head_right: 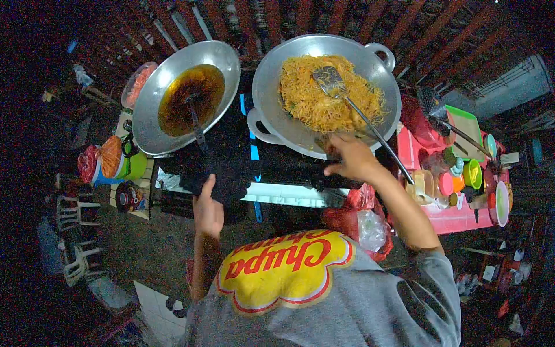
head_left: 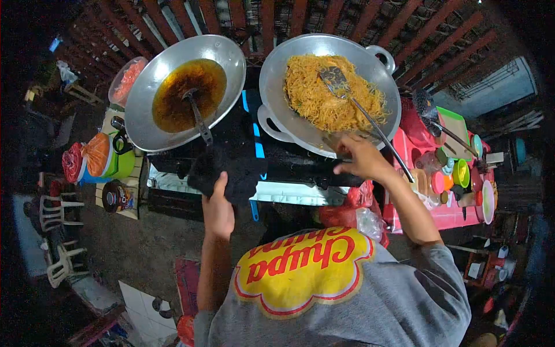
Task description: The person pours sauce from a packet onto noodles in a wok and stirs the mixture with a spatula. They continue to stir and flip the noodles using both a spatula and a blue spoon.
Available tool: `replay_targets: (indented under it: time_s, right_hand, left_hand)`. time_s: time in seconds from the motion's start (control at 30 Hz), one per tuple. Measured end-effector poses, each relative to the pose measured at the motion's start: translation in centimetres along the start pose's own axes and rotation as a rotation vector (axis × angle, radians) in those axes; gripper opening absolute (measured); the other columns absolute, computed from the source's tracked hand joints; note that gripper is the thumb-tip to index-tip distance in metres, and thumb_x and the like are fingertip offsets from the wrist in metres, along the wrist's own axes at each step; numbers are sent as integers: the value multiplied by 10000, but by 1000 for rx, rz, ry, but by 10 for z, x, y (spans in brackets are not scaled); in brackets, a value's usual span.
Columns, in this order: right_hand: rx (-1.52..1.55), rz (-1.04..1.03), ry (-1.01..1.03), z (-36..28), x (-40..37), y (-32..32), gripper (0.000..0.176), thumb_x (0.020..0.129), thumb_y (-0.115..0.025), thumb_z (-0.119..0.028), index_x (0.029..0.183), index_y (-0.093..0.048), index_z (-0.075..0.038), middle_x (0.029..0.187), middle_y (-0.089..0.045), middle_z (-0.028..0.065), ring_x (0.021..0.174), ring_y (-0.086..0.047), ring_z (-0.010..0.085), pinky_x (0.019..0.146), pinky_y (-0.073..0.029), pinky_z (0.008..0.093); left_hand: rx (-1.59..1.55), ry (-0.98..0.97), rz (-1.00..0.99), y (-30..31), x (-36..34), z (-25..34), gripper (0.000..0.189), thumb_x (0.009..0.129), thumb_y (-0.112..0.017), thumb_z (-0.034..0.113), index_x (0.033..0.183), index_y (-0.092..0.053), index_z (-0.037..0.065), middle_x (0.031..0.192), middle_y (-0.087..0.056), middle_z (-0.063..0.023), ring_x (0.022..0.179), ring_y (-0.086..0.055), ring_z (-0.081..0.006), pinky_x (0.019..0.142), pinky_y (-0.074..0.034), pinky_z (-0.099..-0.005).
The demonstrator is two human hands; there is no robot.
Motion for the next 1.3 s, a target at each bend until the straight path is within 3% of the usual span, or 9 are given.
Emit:
replay_targets:
  time_s: [0.23,0.3,0.47,0.6,0.67,0.8,0.93,1.13,1.3]
  right_hand:
    - [-13,514,-141,15,17,41,84,741,-541,-71,813,-572,-42,668,-579,147,615,-569,315,544,-441,366]
    - [48,372,115,-20,20,21,131,737,-523,-44,858,-572,-54,790,-579,154,678,-565,328,600,-449,378]
    - [295,-63,93,-93,38,-83,199,781,-506,-133,962,-528,-52,898,-540,172,785,-563,335,674,-458,420]
    - [-5,28,-114,-90,94,-145,336,786,-494,-190,1087,-435,-54,1110,-434,237,836,-555,372,705,-462,437]
    - [-81,33,-187,-86,110,-148,384,782,-484,-174,1135,-395,-52,1158,-392,255,856,-550,380,718,-461,440]
    - [51,-182,-450,-66,98,-140,570,714,-521,-133,1221,-292,-6,1095,-450,276,895,-532,374,785,-436,423]
    - [87,-162,-161,-76,32,-97,550,724,-475,-65,1236,-281,-17,982,-522,267,895,-530,389,778,-431,434]
    - [516,-102,-86,-110,-50,-2,543,694,-532,31,1208,-424,-105,1068,-537,172,976,-522,328,836,-413,335]
    - [-150,299,-182,-88,-23,30,508,659,-449,66,1123,-513,-132,819,-552,178,760,-552,337,633,-457,410]
  left_hand:
    - [79,22,327,60,-24,-13,357,749,-614,155,1072,-519,36,1044,-540,-35,900,-527,-129,760,-421,-252]
    - [602,-144,165,78,-18,-21,333,825,-501,109,1130,-463,-19,1163,-446,-114,1075,-427,-198,948,-297,-300]
    - [196,77,352,83,-28,-20,358,821,-511,148,1121,-467,-41,1159,-453,-126,1061,-439,-227,938,-307,-338]
    - [1303,-476,-21,54,-45,15,357,843,-466,126,1145,-428,-60,1188,-425,-198,1105,-409,-291,955,-288,-358]
    - [658,45,220,67,-48,11,304,857,-423,77,1129,-442,-57,1189,-416,-217,1105,-411,-301,952,-292,-351]
    - [1143,-680,-261,82,-58,21,452,843,-494,282,1201,-405,21,1162,-472,-161,1028,-487,-239,910,-349,-321]
    - [804,85,162,122,-35,3,412,773,-550,118,1146,-442,-20,1143,-475,-148,1084,-433,-248,940,-295,-333]
    - [544,27,-195,68,-26,31,332,752,-592,95,1066,-517,19,999,-559,-73,932,-515,-174,831,-395,-300]
    - [614,69,-301,51,-20,19,284,774,-598,130,1033,-537,30,973,-567,-61,897,-527,-152,801,-411,-282]
Point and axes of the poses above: each hand's wrist, its own x-axis towards the middle knuckle, its own y-axis out of the back of the hand, z = x × y, the point moved 7 cm from there along x, towards the middle knuckle
